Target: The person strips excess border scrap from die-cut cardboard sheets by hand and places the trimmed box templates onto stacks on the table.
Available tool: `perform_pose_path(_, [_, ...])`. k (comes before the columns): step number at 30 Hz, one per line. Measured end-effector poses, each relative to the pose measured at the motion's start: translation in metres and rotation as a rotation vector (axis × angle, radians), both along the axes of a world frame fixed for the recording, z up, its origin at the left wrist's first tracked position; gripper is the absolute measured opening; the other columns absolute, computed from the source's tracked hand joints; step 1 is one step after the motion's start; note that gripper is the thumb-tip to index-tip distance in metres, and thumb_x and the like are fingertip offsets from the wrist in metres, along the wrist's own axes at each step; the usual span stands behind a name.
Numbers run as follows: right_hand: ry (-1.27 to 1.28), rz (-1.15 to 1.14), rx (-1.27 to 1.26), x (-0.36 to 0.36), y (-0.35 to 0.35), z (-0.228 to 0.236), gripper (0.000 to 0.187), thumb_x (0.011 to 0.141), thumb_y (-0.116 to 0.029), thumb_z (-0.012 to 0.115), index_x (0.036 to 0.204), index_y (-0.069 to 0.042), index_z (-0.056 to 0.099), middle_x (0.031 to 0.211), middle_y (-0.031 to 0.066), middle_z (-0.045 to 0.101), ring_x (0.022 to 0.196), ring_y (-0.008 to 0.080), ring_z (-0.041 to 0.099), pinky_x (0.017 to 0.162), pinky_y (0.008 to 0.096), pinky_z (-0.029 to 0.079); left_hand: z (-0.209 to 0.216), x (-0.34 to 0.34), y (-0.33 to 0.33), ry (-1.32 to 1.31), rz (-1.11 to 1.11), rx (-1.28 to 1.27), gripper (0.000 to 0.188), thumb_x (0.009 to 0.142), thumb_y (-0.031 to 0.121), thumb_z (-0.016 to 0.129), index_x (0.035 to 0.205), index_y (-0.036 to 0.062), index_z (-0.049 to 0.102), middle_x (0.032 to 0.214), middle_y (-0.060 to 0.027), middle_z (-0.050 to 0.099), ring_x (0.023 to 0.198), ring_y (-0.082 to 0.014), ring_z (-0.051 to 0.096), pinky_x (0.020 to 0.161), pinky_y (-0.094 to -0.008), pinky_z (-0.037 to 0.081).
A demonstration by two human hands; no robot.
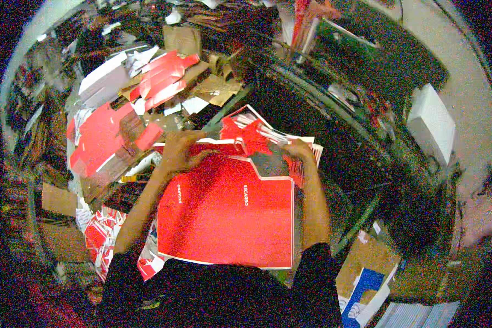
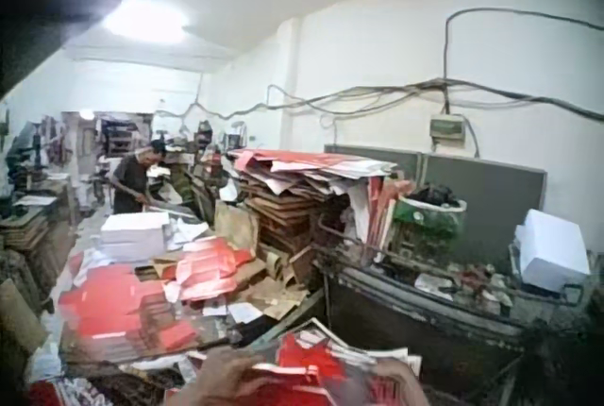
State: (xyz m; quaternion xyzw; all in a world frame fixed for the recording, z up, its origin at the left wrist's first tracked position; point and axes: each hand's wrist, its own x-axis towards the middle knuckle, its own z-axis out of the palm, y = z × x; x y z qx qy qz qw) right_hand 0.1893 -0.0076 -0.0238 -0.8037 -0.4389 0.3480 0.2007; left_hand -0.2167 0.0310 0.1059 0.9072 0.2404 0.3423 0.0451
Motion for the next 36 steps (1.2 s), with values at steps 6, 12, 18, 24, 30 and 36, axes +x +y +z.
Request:
perform_pose_path(6, [0.144,-0.325,0.541,-0.011,-0.058,0.031,0.044,0.084,-0.043,0.065,0.084,0.001,0.07,0.075,0.0135,0.068,0.065,0.0201,0.066,0.059,0.0291,0.051,0.014,-0.019,-0.009,-0.08,0.012,0.068,0.027,0.068,0.023,0.076,0.088,0.0067,0.068,0.087,-0.0122,0.067,0.076,-0.031,0.062,0.068,-0.0383,0.048])
perform_pose_path(12, [-0.091,-0.233,0.512,0.061,-0.116,-0.08,0.063,0.084,-0.061,0.052,0.112,-0.005,0.063,0.113,0.0206,0.063,0.102,0.0308,0.061,0.084,0.039,0.046,0.029,-0.001,-0.029,-0.094,-0.002,0.116,0.019,0.069,0.021,0.074,0.077,0.0074,0.063,0.071,-0.0094,0.058,0.064,-0.0283,0.054,0.059,-0.0376,0.039])
perform_pose_path(18, [-0.347,-0.045,-0.002,0.018,-0.102,-0.104,0.09,0.082,-0.069,0.045,0.141,-0.002,0.029,0.141,0.0274,0.035,0.131,0.0405,0.035,0.107,0.046,0.031,0.018,0.015,-0.017,0.023,0.095,0.0,0.035,0.079,0.038,0.069,0.091,0.0055,0.061,0.076,-0.0127,0.062,0.067,-0.0324,0.058,0.064,-0.0416,0.043])
perform_pose_path(24, [-0.351,-0.167,-0.065,0.032,-0.074,-0.118,0.099,0.079,-0.074,0.041,0.144,-0.003,0.022,0.143,0.0271,0.031,0.132,0.0418,0.032,0.11,0.0476,0.026,-0.02,0.059,0.051,0.257,0.147,-0.113,0.049,0.077,0.048,0.067,0.102,0.006,0.063,0.089,-0.0162,0.061,0.081,-0.0325,0.06,0.073,-0.0447,0.047])
perform_pose_path(30, [-0.525,-0.11,-0.242,0.042,-0.061,-0.083,0.098,0.075,-0.072,0.049,0.145,-0.008,0.026,0.148,0.0245,0.023,0.138,0.0408,0.018,0.112,0.0482,0.019,-0.076,0.093,0.092,0.703,0.276,-0.166,0.086,0.073,0.061,0.065,0.132,0.0046,0.038,0.116,-0.0187,0.056,0.109,-0.0387,0.053,0.093,-0.0584,0.035])
perform_pose_path(36, [-0.464,0.192,0.056,0.06,-0.044,-0.094,0.079,0.076,-0.05,0.062,0.141,-0.015,0.037,0.148,0.0174,0.027,0.136,0.0363,0.022,0.11,0.0459,0.021,-0.171,0.073,0.068,0.408,0.209,-0.405,0.094,0.077,0.053,0.065,0.141,-0.0003,0.022,0.146,-0.023,0.024,0.137,-0.0373,0.022,0.107,-0.0591,0.022])
